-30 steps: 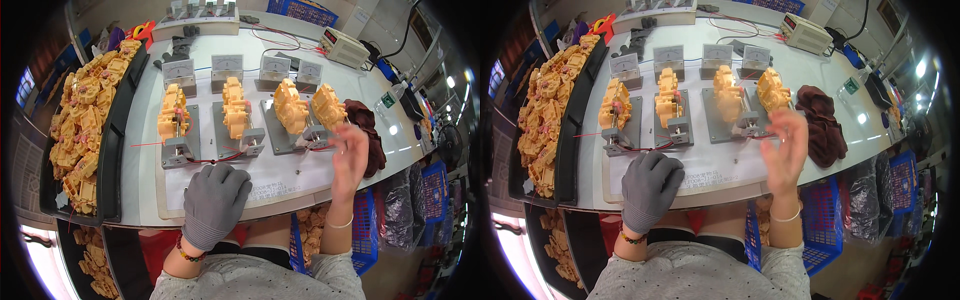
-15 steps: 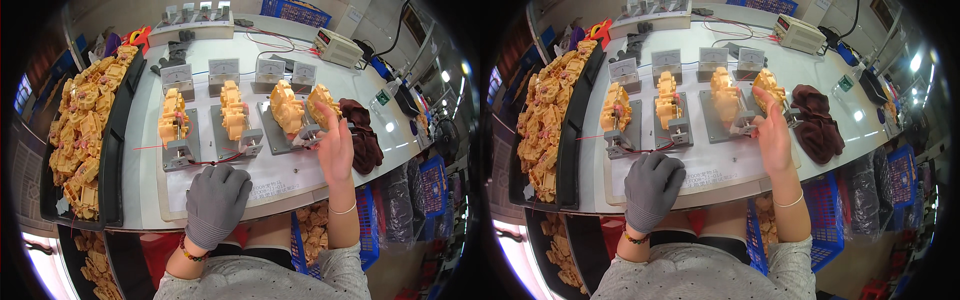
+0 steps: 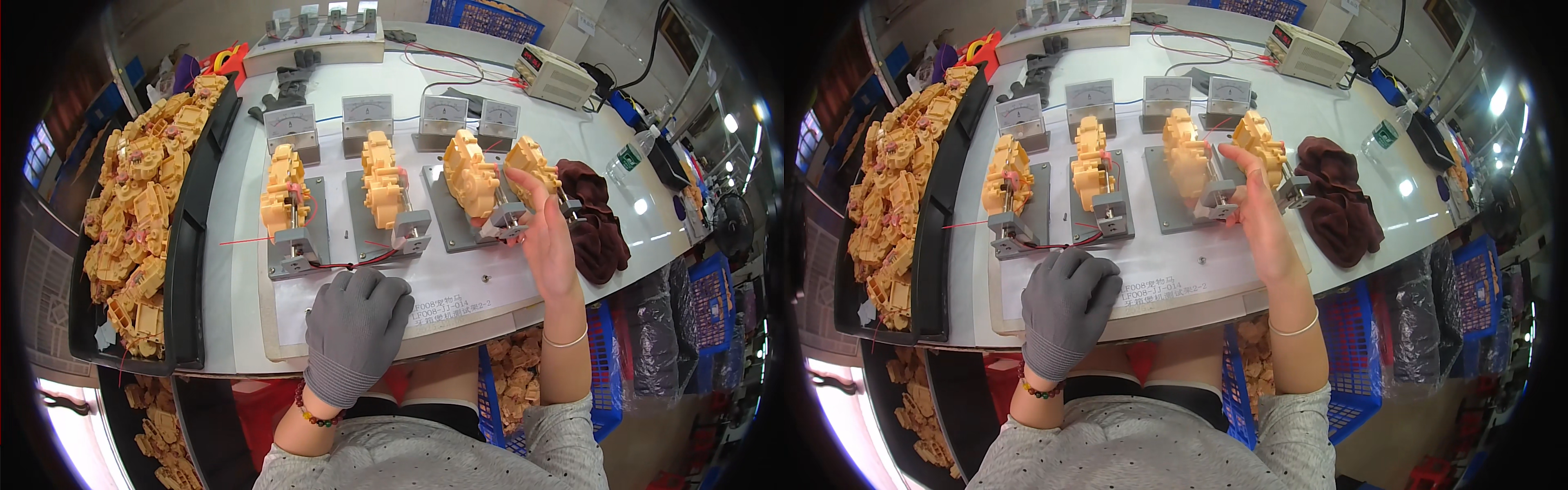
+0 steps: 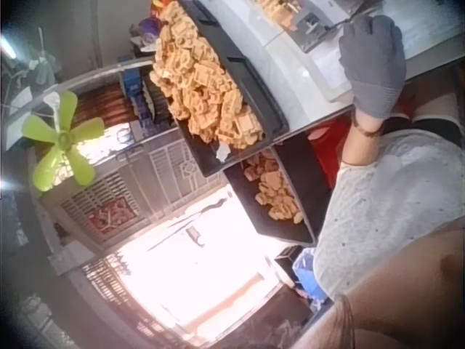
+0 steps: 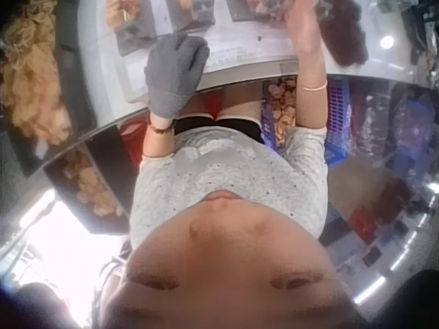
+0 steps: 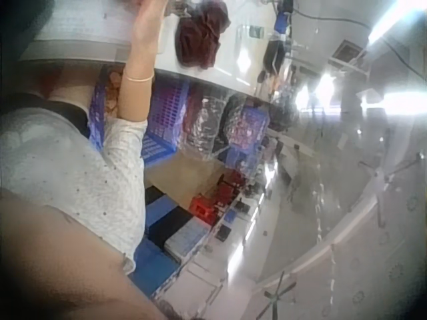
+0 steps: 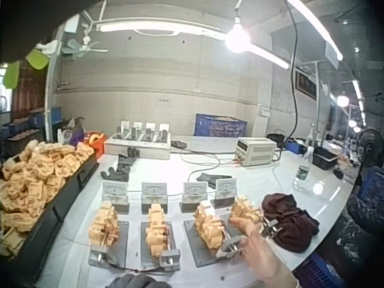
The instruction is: Testing orange mechanical components using a testing fixture with meters.
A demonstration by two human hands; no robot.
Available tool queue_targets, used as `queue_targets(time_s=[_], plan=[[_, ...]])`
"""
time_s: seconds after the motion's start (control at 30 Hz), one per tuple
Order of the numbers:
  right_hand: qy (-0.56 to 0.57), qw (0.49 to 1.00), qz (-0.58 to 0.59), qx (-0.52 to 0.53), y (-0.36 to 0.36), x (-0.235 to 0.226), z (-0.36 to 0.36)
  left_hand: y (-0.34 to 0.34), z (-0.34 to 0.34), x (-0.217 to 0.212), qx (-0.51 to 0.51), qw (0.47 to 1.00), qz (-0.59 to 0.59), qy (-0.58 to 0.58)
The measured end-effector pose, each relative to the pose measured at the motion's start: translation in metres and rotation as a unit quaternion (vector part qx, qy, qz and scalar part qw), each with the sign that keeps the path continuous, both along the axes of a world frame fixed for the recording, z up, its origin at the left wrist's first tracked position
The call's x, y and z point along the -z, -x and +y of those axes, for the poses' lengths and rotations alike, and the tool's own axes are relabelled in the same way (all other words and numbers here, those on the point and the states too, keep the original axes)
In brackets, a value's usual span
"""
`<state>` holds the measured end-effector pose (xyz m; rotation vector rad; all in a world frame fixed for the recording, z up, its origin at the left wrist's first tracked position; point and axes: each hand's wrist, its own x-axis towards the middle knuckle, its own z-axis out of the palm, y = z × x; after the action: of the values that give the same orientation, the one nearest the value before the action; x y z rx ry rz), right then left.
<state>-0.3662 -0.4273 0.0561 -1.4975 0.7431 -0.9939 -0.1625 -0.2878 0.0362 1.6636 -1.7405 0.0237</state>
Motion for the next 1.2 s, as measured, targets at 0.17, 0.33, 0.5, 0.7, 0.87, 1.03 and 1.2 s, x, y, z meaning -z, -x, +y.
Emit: queue_targets(time_s=[0.17, 0.33, 0.5, 0.7, 0.87, 1.03, 1.2], plan=[[0.034, 0.998, 0.045, 0.008, 0.001, -0.003, 0.002, -0.001, 0.0, 0.001, 0.001, 1.0, -0.004, 0.0], [0.112, 0.985, 0.117, 0.064, 0.008, -0.002, 0.009, -0.001, 0.0, -0.001, 0.002, 1.0, -0.002, -0.003], [0.308, 0.932, 0.082, 0.173, 0.015, 0.001, 0.036, -0.001, 0.0, 0.001, 0.002, 1.0, -0.007, 0.0], [0.374, 0.887, 0.077, 0.259, 0.05, 0.023, 0.035, -0.001, 0.0, 0.001, 0.005, 1.0, -0.009, 0.004], [0.316, 0.882, 0.161, 0.31, 0.085, 0.042, 0.023, 0.0, 0.0, 0.0, 0.0, 1.0, -0.013, -0.002], [0.321, 0.863, 0.247, 0.3, 0.095, 0.047, 0.027, -0.001, 0.001, 0.001, -0.005, 1.0, -0.015, -0.003], [0.335, 0.852, 0.287, 0.284, 0.095, 0.056, 0.03, 0.0, 0.0, 0.001, -0.006, 1.0, -0.015, -0.005]])
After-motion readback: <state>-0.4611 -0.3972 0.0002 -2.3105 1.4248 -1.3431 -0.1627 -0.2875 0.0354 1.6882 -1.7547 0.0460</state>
